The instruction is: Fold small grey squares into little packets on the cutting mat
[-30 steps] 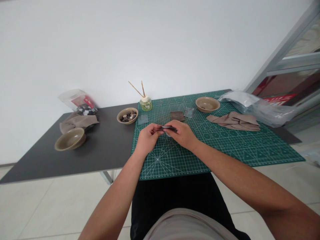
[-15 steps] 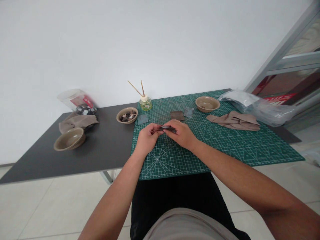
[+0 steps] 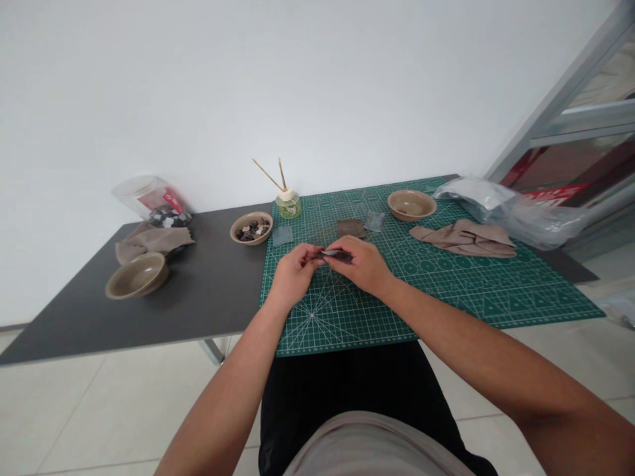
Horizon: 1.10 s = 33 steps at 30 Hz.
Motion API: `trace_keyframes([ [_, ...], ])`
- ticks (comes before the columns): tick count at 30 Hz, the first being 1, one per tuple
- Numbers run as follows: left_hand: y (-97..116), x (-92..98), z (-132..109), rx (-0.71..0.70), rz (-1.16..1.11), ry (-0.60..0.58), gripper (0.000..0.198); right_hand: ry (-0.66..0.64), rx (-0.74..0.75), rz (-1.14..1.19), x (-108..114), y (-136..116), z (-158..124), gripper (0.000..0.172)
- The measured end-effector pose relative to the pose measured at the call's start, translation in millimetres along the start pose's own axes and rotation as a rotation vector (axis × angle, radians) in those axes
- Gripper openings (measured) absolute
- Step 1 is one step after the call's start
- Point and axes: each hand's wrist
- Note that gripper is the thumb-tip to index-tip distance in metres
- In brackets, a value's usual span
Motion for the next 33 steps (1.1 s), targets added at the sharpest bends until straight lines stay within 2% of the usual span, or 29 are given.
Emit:
trace_keyframes([
  [7, -0.8, -2.4, -0.4, 0.003, -0.183, -0.010, 0.019, 0.058, -0.047, -0.020, 0.5, -0.8, 0.2, 0.005],
  [12, -0.4, 0.2, 1.0, -0.026, -0.163, 0.022, 0.012, 0.080, -0.128, -0.029, -0.1, 0.6, 1.2, 0.007],
  [18, -5.7, -0.5, 2.1, -0.047, -0.132, 0.052, 0.015, 0.021, -0.137, -0.026, -1.2, 0.5, 1.2, 0.009],
  [23, -0.8, 1.0, 0.9, -0.005, 0.004, 0.042, 0.010, -0.023, -0.137, -0.028, -1.8, 1.4, 0.5, 0.009],
  [33, -4.0, 1.1, 0.4, 0.024, -0.039, 0.049, 0.008, -0.085, -0.187, 0.018, 1.2, 2.9, 2.0, 0.010],
])
Point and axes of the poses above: each hand's wrist, its own z-axis towards the middle knuckle, its own x-axis out of the back of the hand, y = z × x, and after that the axes turned 15 degrees about y, right-handed
